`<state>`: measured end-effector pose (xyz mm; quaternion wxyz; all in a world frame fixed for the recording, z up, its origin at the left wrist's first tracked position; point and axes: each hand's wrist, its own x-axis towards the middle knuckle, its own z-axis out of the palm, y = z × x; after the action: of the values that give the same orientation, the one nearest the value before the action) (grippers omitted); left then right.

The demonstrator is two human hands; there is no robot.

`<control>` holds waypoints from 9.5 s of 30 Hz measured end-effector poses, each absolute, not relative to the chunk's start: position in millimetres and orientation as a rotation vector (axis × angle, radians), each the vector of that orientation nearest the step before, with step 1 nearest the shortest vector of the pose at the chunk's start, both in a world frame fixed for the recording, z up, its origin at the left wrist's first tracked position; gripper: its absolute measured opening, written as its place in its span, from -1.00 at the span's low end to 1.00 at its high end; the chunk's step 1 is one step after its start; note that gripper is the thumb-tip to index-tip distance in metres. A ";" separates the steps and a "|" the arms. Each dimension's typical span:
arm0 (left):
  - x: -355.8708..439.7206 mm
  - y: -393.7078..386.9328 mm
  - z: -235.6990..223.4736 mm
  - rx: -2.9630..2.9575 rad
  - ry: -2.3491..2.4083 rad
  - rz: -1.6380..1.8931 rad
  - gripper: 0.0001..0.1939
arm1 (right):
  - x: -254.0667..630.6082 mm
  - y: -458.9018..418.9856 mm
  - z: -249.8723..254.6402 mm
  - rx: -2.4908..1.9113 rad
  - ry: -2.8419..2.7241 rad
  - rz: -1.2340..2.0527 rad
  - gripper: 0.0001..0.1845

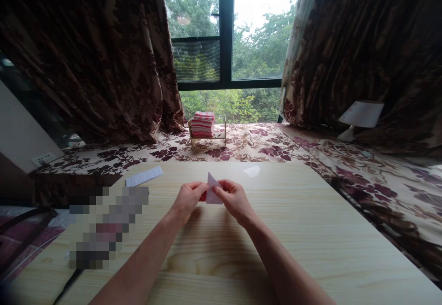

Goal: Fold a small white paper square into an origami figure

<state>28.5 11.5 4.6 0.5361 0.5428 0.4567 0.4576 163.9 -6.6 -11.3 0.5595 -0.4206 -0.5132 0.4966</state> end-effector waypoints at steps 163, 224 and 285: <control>30.2 8.1 13.6 1.070 1.040 1.077 -0.89 | 182.2 -3.7 -9.2 -0.986 -1.668 0.159 -0.79; 34.9 0.0 5.6 1.887 1.117 1.325 -0.88 | 177.3 -4.5 -4.2 -1.003 -1.486 0.754 -0.81; 36.3 6.4 7.2 1.216 1.009 1.235 -0.75 | 181.4 -3.9 -4.4 -1.008 -1.304 1.032 -0.62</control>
<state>36.3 6.4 7.2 0.5379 0.5111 0.4240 0.5193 181.4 -3.9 -4.4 0.5636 -0.4281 -0.5540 0.4384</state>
